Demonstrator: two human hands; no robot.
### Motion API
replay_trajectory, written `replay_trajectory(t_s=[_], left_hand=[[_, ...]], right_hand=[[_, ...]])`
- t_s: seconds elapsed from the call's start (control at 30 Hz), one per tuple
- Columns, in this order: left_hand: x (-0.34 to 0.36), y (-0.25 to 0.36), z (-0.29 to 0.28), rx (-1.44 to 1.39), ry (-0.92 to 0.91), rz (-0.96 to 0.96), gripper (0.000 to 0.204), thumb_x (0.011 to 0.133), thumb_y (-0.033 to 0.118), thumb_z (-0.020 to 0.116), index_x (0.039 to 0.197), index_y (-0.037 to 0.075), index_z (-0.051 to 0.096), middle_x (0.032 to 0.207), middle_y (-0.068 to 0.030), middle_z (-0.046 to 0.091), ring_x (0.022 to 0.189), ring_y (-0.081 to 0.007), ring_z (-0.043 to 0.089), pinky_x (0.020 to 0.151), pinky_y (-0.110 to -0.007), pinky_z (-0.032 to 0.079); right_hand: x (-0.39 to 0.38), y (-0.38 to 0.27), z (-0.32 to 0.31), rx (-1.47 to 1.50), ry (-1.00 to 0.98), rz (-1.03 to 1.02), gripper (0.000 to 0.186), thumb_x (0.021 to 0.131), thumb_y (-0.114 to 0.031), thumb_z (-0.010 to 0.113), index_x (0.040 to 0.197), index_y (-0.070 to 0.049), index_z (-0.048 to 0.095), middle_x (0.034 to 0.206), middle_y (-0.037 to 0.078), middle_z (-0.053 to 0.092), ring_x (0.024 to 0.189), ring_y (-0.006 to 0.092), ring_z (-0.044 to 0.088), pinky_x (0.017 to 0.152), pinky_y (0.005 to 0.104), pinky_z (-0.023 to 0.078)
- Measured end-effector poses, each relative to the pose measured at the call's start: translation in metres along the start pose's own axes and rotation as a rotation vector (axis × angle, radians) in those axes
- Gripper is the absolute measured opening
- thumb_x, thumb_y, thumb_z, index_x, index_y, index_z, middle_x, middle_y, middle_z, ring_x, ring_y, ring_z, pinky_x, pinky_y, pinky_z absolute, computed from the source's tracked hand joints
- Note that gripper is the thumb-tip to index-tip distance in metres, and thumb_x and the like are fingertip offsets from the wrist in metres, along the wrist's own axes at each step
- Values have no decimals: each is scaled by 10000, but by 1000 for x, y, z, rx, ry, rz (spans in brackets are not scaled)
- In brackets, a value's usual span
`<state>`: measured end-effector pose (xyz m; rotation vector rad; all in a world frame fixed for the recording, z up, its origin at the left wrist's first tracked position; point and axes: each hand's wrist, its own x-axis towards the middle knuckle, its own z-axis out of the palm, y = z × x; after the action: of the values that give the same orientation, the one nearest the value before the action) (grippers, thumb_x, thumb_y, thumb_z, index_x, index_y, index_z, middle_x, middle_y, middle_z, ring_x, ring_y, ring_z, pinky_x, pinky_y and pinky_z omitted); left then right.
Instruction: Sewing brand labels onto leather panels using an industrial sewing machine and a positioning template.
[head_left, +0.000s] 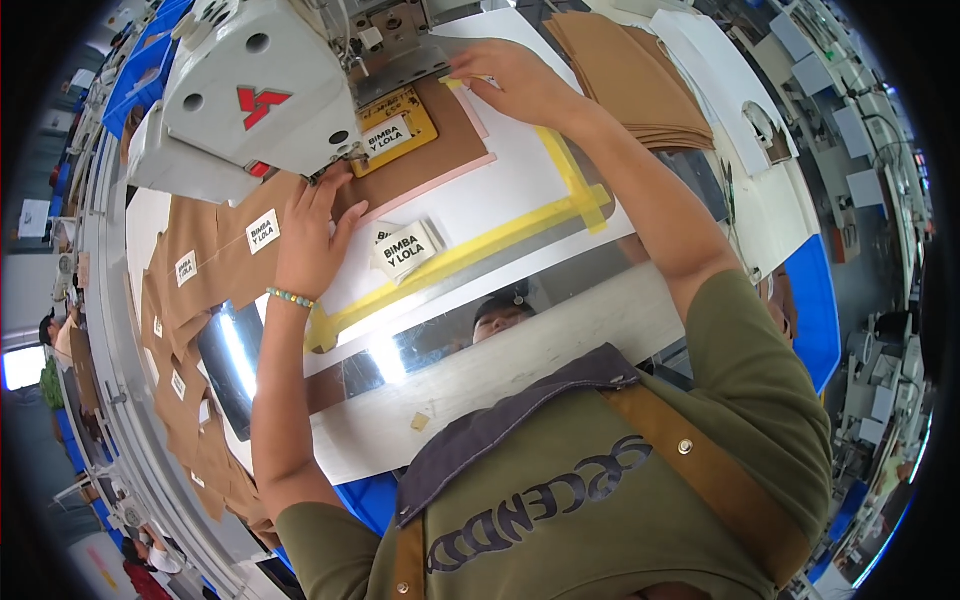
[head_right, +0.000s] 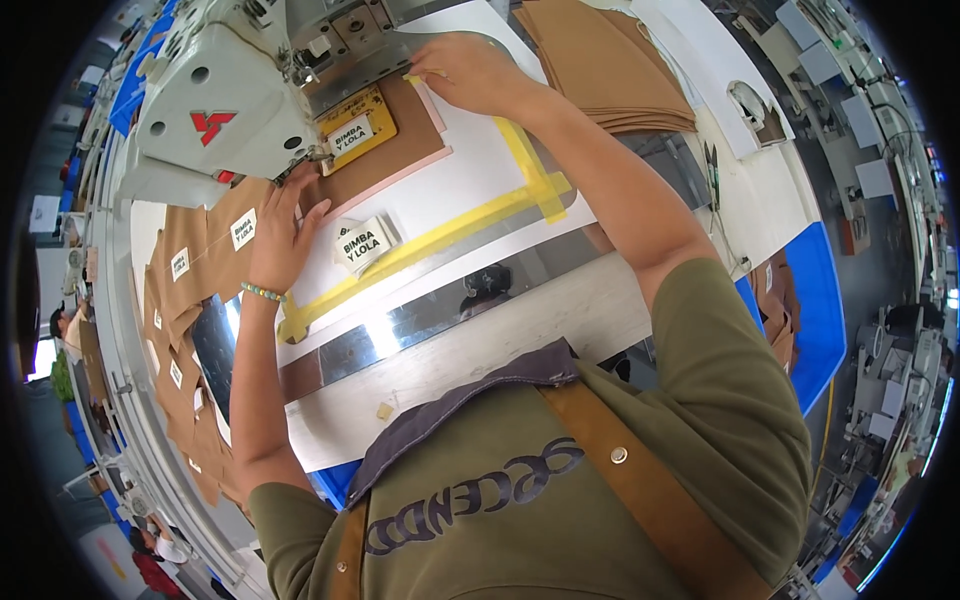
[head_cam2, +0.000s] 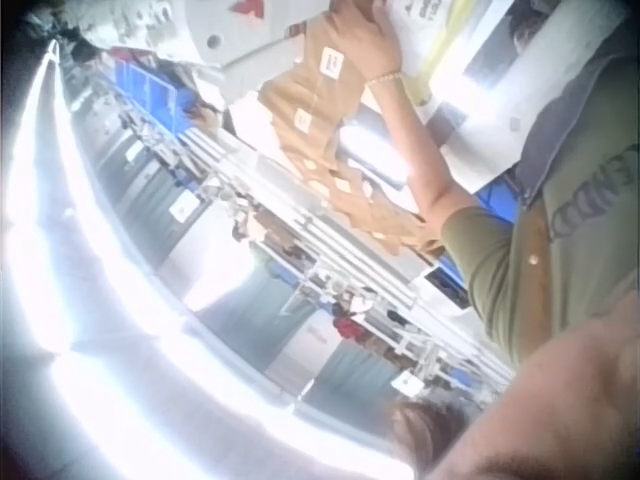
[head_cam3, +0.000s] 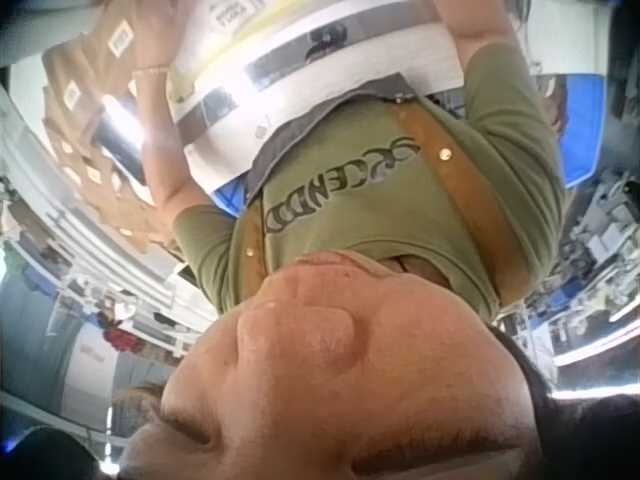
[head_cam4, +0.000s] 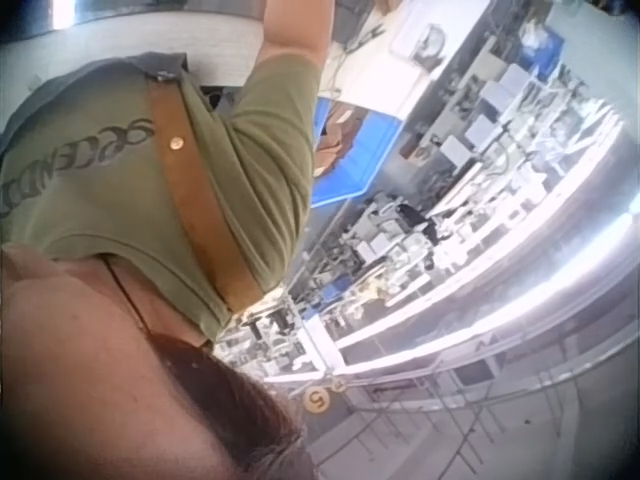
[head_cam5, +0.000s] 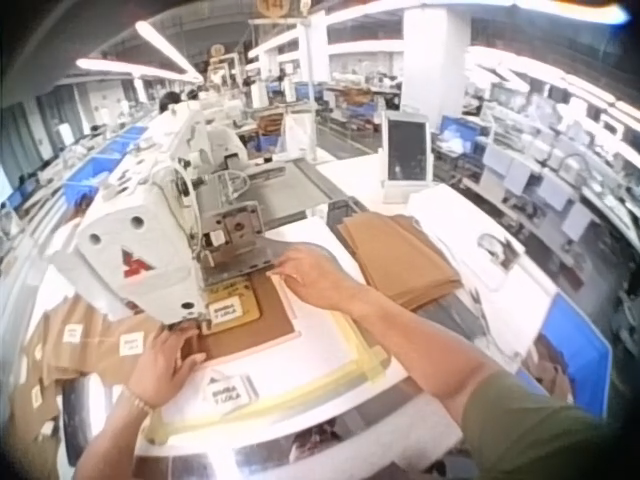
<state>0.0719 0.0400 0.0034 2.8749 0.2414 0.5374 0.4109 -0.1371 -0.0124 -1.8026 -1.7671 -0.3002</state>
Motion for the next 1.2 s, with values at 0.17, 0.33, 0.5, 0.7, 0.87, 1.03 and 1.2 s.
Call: replay_trajectory(t_s=[0.17,0.33,0.5,0.7,0.87,1.03,1.2], left_hand=[[0,6,-1,-96,-34,-53,506,1014,190,715,1489,54,607,1523,-160,628,1378,-419,564,1173,-475,448],[1,6,-1,-36,-87,-33,474,1022,192,707,1470,54,635,1565,-118,603,1439,-405,516,1227,-471,413],[1,7,-1,-52,-122,-43,427,1020,183,710,1426,52,678,1563,-106,611,1466,-401,495,1260,-484,386],[5,1,-2,-71,-133,-10,423,1009,175,725,1415,60,700,1565,-105,618,1496,-393,478,1262,-488,383],[6,1,-4,-13,-161,6,426,1007,167,725,1421,66,704,1573,-95,614,1511,-392,472,1266,-488,375],[10,5,-7,-40,-214,-23,432,1009,167,724,1427,62,699,1585,-86,605,1529,-384,456,1273,-488,366],[9,6,-9,-59,-222,3,443,1009,161,722,1439,59,690,1593,-83,598,1533,-380,453,1275,-484,355]], right_hand=[[-1,-1,4,24,10,-18,230,1007,-76,665,1188,-53,804,1350,101,734,1291,318,647,1134,433,508],[-1,-3,-2,55,-47,41,235,1004,-74,661,1191,-45,799,1380,103,719,1311,321,631,1140,432,506],[-3,-9,-4,47,-98,74,247,1015,-97,645,1204,-48,797,1420,100,696,1325,323,621,1144,429,507],[-2,-5,-2,54,-102,54,249,1019,-112,650,1208,-54,802,1413,112,696,1330,320,623,1140,422,510],[-1,-3,-4,64,-119,70,247,1026,-121,648,1209,-57,802,1411,107,696,1340,315,616,1148,424,502],[-1,-5,-20,36,-69,61,247,1041,-156,649,1220,-74,799,1417,91,698,1362,302,605,1170,429,479],[7,-6,-50,103,5,33,301,998,-302,712,1154,-58,792,1409,144,707,1378,351,591,1163,506,469]])
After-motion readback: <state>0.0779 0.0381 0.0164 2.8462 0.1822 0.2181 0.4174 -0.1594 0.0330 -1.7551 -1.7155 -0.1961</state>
